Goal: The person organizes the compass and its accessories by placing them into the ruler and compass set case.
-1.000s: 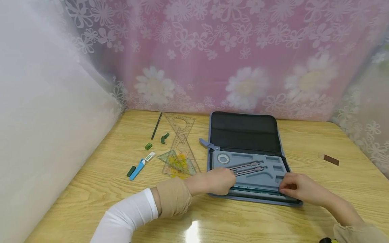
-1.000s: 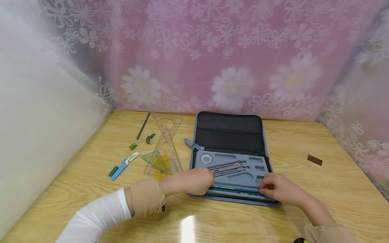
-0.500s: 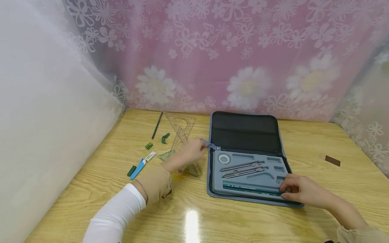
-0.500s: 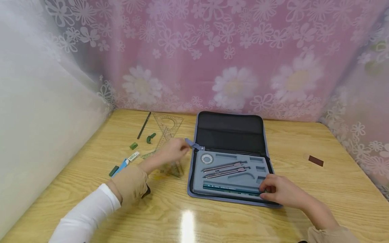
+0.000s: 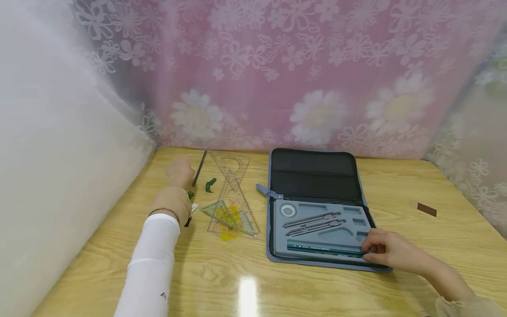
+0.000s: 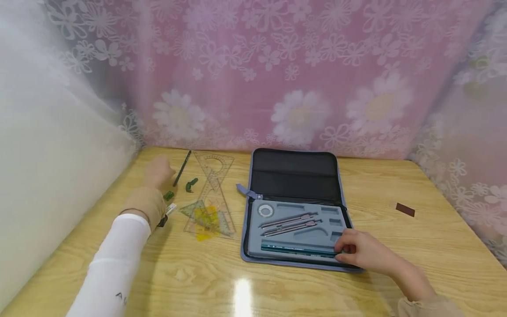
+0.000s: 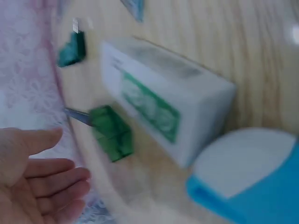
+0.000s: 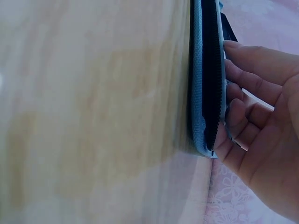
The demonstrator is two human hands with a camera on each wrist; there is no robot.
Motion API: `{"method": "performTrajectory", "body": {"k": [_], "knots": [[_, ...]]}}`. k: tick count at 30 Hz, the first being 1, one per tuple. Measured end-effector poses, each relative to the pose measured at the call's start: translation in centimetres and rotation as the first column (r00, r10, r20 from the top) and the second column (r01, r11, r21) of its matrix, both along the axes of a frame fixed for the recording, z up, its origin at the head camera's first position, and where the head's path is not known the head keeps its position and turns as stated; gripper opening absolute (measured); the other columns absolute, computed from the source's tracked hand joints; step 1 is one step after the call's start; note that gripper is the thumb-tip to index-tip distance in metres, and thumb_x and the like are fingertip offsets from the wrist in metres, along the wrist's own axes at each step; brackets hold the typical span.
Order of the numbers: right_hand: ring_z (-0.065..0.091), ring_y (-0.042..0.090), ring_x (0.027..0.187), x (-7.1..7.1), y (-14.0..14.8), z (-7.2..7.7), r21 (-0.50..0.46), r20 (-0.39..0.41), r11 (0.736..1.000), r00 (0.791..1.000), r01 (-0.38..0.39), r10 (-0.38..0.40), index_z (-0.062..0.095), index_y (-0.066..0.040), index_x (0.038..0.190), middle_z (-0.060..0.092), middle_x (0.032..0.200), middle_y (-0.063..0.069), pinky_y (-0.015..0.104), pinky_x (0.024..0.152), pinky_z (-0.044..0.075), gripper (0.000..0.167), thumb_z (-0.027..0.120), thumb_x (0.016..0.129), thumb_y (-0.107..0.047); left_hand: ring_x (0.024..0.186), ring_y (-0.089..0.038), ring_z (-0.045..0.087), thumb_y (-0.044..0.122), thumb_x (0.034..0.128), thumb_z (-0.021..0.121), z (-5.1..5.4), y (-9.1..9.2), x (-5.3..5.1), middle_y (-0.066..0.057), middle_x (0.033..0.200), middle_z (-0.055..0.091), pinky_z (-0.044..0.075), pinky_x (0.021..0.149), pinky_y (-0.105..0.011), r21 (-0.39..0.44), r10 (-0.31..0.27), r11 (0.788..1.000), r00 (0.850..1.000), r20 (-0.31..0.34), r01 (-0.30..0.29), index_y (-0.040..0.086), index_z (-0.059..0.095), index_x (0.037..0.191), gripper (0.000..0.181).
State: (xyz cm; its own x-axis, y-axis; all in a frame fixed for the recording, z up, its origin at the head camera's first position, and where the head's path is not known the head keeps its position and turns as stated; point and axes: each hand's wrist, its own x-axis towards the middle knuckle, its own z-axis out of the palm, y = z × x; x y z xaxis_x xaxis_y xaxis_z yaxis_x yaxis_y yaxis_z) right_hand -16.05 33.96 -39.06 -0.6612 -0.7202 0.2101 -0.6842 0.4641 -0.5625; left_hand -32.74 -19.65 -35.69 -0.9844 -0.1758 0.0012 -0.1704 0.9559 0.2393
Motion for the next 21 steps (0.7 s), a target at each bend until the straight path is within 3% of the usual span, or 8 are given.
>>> {"method": "performTrajectory", "body": {"k": [3,6,12,17,21], "knots": [[0.042,0.0,0.061,0.2,-0.1,-0.2,-0.007,-0.003,1.0,1.0,0.014,-0.014,0.066,-0.015,0.091,0.049,0.082,-0.009,0.019,0.049,0.039,0.021,0.069,0.079,0.002,0.066,-0.023,0.053,0.007,0.0861,0.053,-0.3,-0.2,0.0,-0.011,0.076,0.056,0.046,0.056,-0.037,0.011,-0.015,1.0,0.996,0.086,0.014,0.008,0.051,0.064,0.023],[0.042,0.0,0.06,0.3,-0.1,-0.3,-0.015,-0.009,1.0,1.0,0.027,-0.027,0.066,-0.014,0.091,0.049,0.082,-0.009,0.019,0.049,0.038,0.021,0.068,0.079,0.003,0.064,-0.023,0.05,0.007,0.0869,0.051,-0.4,0.4,0.0,-0.013,0.077,0.056,0.043,0.054,-0.035,0.071,-0.036,0.997,0.991,0.129,0.027,0.006,0.053,0.066,0.021],[0.042,-0.001,0.06,0.3,-0.1,-0.3,-0.015,-0.04,0.999,0.999,0.031,-0.031,0.065,-0.015,0.091,0.05,0.082,-0.008,0.019,0.049,0.038,0.022,0.069,0.078,0.003,0.072,-0.025,0.05,0.003,0.0913,0.043,-0.4,1.0,0.5,-0.019,0.094,0.059,0.042,0.06,-0.037,0.121,-0.017,0.993,0.995,0.095,0.006,-0.001,0.059,0.085,0.018],[0.042,0.0,0.06,0.4,-0.1,-0.3,-0.015,-0.03,0.999,0.999,0.034,-0.035,0.065,-0.014,0.091,0.05,0.083,-0.007,0.019,0.049,0.038,0.021,0.069,0.078,0.003,0.063,-0.021,0.046,0.004,0.0897,0.047,-0.5,0.3,0.9,-0.012,0.075,0.053,0.039,0.053,-0.031,0.091,-0.034,0.996,0.995,0.096,0.025,0.002,0.053,0.073,0.019],[0.042,-0.001,0.061,0.4,-0.1,-0.3,-0.008,-0.02,0.999,0.999,0.037,-0.037,0.066,-0.014,0.09,0.05,0.083,-0.008,0.02,0.049,0.038,0.019,0.069,0.079,0.002,0.058,-0.02,0.04,0.003,0.0859,0.049,-0.6,-1.1,1.5,-0.006,0.063,0.043,0.036,0.05,-0.029,0.116,-0.044,0.993,0.995,0.094,0.033,0.007,0.044,0.062,0.025]]}}
